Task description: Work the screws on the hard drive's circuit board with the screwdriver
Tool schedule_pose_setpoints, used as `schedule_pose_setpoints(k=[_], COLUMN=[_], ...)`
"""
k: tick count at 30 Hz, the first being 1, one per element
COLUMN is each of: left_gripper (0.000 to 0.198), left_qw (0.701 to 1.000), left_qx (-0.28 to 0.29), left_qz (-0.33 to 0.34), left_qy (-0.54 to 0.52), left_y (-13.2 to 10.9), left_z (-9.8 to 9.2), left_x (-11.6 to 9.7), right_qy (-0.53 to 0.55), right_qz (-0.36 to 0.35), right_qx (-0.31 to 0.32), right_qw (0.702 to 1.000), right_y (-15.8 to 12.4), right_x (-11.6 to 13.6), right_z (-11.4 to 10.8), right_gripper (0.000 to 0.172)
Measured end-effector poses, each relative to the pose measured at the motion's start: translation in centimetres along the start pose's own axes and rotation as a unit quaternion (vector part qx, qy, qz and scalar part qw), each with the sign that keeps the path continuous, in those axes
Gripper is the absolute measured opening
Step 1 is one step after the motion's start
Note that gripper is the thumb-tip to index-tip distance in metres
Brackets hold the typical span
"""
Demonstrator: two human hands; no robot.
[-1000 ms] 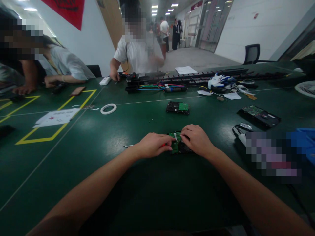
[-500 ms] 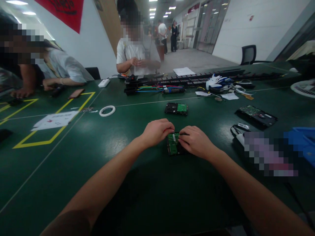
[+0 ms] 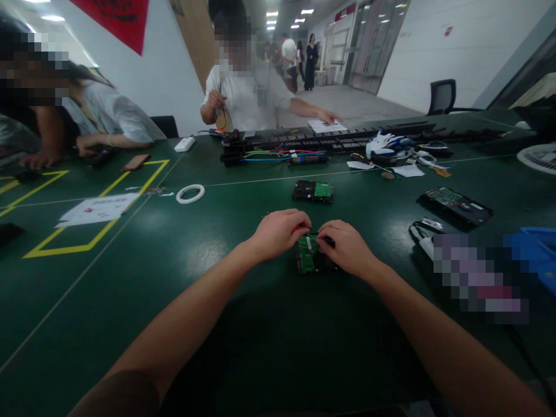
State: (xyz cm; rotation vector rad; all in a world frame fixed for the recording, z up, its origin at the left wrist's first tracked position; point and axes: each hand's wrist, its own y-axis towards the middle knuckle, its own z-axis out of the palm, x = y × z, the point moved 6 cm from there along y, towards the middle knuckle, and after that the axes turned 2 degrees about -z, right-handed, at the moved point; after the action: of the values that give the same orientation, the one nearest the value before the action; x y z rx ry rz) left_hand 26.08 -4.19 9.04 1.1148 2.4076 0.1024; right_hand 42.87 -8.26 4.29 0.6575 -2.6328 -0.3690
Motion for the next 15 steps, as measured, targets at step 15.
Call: schedule_pose_setpoints(k=[15], left_gripper=[0.013], left_qw=[0.936], left_qx=[-0.271], left_qz=[0.052], left_qy=[-0.218], left_y=[-2.0], left_z=[-7.5], left_x=[-8.9], right_qy=[0.417], right_qz=[-0.021], right_qx=[-0.036], right_qw=[0.908], right_y=[1.3], right_x=[9.5], right_z=[-2.5], right_gripper=[0.016])
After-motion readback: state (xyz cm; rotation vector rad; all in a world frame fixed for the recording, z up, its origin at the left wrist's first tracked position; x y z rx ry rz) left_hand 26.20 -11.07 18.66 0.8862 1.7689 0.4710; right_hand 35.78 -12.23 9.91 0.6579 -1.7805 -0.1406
